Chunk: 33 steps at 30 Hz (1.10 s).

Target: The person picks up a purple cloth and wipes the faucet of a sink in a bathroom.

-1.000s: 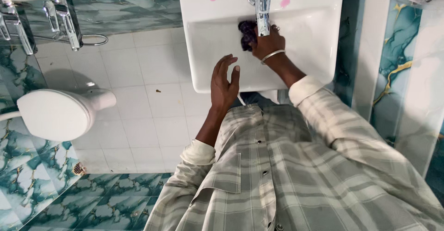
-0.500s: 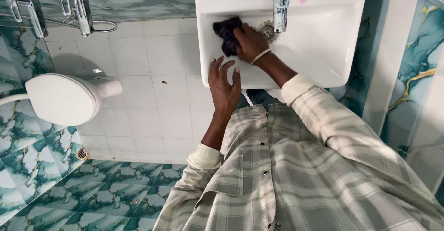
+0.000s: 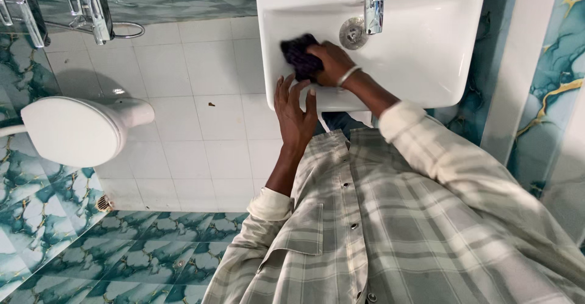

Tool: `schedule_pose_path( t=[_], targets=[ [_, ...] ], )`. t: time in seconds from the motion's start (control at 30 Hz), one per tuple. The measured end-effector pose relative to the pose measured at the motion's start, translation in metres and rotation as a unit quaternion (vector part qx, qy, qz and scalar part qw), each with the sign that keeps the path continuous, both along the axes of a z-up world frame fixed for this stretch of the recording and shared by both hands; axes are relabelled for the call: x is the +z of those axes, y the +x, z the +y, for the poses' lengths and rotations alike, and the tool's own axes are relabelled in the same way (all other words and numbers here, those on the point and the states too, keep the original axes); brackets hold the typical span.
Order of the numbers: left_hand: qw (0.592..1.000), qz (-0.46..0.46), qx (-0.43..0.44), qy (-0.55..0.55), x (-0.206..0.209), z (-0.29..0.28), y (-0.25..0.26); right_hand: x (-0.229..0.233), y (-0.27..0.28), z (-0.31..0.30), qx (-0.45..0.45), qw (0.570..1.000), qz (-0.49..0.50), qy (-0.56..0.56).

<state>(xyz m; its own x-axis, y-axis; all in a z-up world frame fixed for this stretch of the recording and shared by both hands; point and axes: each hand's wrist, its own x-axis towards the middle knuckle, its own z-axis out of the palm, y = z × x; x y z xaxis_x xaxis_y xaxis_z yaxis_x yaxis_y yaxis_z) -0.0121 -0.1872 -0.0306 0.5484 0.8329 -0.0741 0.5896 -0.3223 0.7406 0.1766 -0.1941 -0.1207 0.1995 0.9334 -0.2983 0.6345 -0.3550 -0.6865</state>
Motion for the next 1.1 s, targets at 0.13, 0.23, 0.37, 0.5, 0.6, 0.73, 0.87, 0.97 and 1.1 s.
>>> schedule_pose_path(
  t=[0.13,0.23,0.37,0.5,0.6,0.73,0.87,0.97,1.1],
  targets=[
    [0.999,-0.008,-0.001,0.031,0.009,0.012,0.005,-0.033,0.002,0.028,-0.091,0.969,-0.124,0.192],
    [0.999,-0.01,-0.005,0.032,0.014,0.017,-0.006,-0.019,0.044,-0.015,-0.052,0.947,-0.284,0.137],
    [1.0,-0.017,-0.006,0.006,0.004,0.014,-0.018,0.017,0.056,-0.054,-0.079,0.959,-0.231,-0.145],
    [1.0,-0.001,-0.031,0.005,0.002,0.014,-0.019,0.008,-0.007,-0.014,0.051,0.987,-0.04,-0.147],
    [0.999,-0.026,-0.026,0.04,0.007,0.016,-0.016,-0.016,-0.057,0.028,-0.013,0.98,0.067,0.186],
    [0.998,-0.018,-0.049,0.034,0.006,0.029,-0.005,-0.028,-0.006,0.009,-0.082,0.985,-0.057,0.14],
    [0.994,-0.016,-0.104,0.016,0.004,0.03,0.006,-0.004,0.03,-0.027,-0.152,0.971,-0.173,-0.059],
    [0.995,-0.024,-0.093,0.019,0.001,0.028,0.0,0.012,0.015,-0.041,-0.032,0.976,-0.129,-0.175],
    [0.998,-0.038,-0.034,0.026,0.015,0.036,-0.004,-0.008,-0.061,0.022,0.107,0.993,0.049,0.005]
  ],
)
